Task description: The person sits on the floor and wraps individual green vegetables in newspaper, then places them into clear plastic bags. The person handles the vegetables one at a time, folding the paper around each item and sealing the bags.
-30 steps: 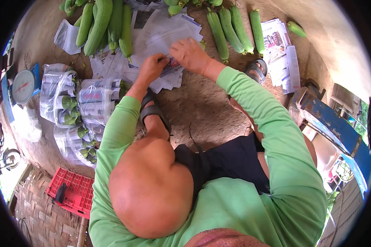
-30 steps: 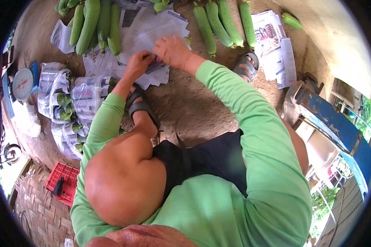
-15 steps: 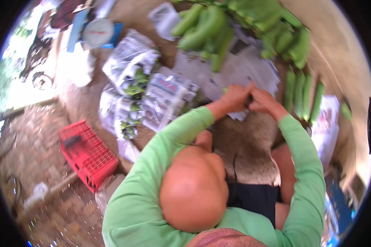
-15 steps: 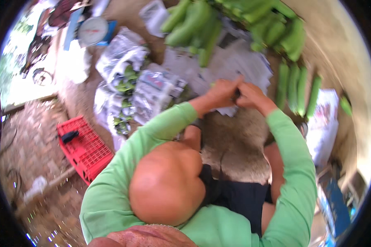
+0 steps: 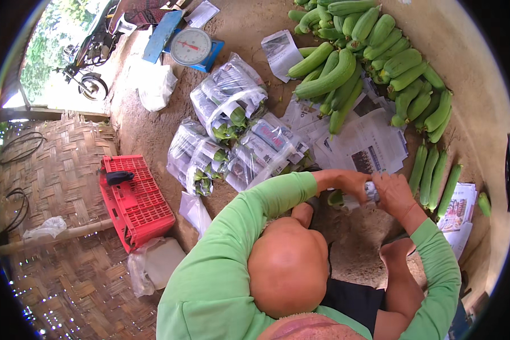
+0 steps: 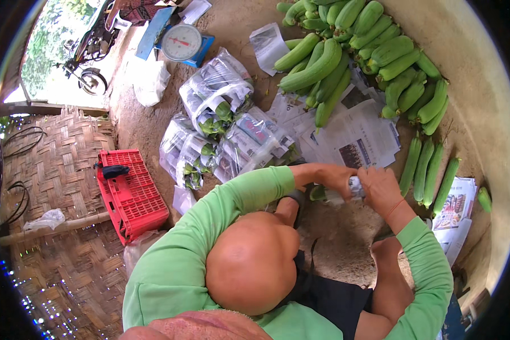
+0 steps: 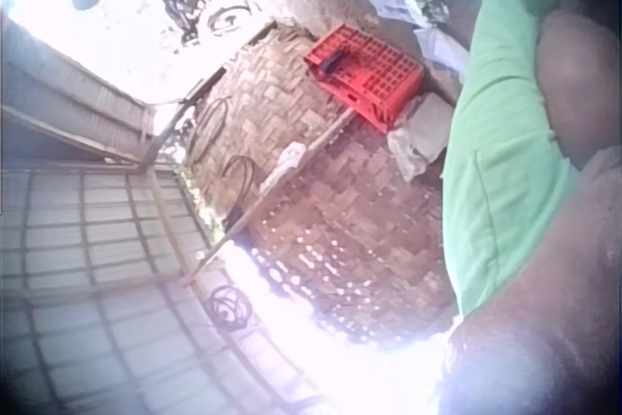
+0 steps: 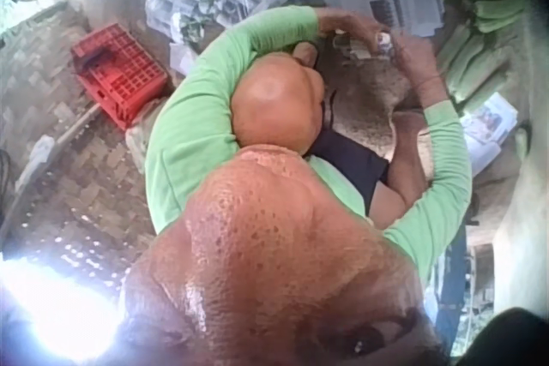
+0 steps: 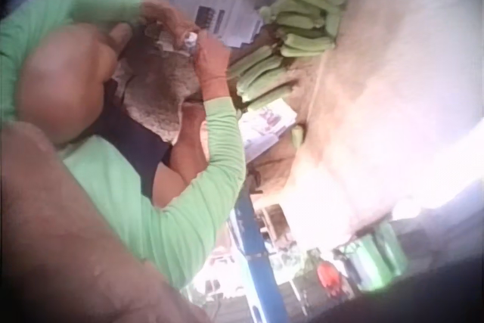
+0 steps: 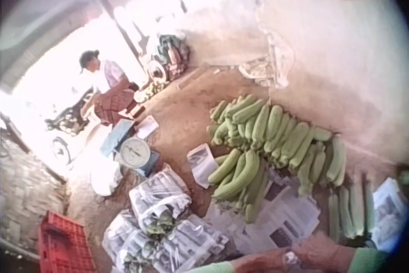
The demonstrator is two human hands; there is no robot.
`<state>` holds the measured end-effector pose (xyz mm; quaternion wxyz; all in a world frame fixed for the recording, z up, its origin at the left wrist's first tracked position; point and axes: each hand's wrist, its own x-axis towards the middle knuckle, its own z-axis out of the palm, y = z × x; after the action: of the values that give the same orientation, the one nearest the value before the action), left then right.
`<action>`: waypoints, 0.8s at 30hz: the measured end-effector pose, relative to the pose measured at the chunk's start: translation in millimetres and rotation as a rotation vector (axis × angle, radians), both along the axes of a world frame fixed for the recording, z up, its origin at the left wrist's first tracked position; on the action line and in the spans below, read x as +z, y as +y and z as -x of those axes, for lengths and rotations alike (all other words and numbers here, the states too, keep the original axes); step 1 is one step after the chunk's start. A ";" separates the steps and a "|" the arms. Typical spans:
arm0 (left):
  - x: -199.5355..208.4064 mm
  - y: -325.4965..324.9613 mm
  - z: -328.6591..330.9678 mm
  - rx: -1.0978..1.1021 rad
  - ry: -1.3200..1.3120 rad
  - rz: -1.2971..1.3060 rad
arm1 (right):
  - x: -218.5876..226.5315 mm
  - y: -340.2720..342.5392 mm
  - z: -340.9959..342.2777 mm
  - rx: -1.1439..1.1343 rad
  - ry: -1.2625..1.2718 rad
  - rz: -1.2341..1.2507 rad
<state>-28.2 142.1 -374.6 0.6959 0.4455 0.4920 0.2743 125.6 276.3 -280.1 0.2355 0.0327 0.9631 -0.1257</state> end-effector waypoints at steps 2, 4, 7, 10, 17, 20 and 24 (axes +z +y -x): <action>-0.2 -7.2 5.8 -0.074 0.005 0.044 | -4.9 -1.9 -1.9 -0.001 0.017 0.097; 4.0 -14.9 -1.2 -0.097 0.149 -0.064 | -19.1 -4.1 -9.9 -0.039 0.005 0.253; 53.4 -19.0 -22.8 -0.002 0.651 -0.337 | -41.0 11.1 -15.7 -0.087 -0.193 0.419; 70.5 -21.8 -14.2 0.132 0.656 -0.018 | 11.2 8.4 22.5 -0.038 -0.147 0.160; 48.7 -26.7 51.1 1.080 -0.255 0.009 | 36.6 -8.2 62.5 -0.412 0.473 0.223; 87.8 -25.5 70.4 1.173 -0.214 -0.012 | 13.6 -36.9 73.9 -0.507 0.446 0.461; 92.0 -43.7 81.6 1.328 -0.416 0.038 | 20.0 -65.9 94.6 -0.601 0.429 0.594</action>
<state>-109.8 98.4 -282.5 0.4682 -0.0236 0.5216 0.7128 31.0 210.4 -260.1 -0.0162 0.2144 0.8603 -0.4623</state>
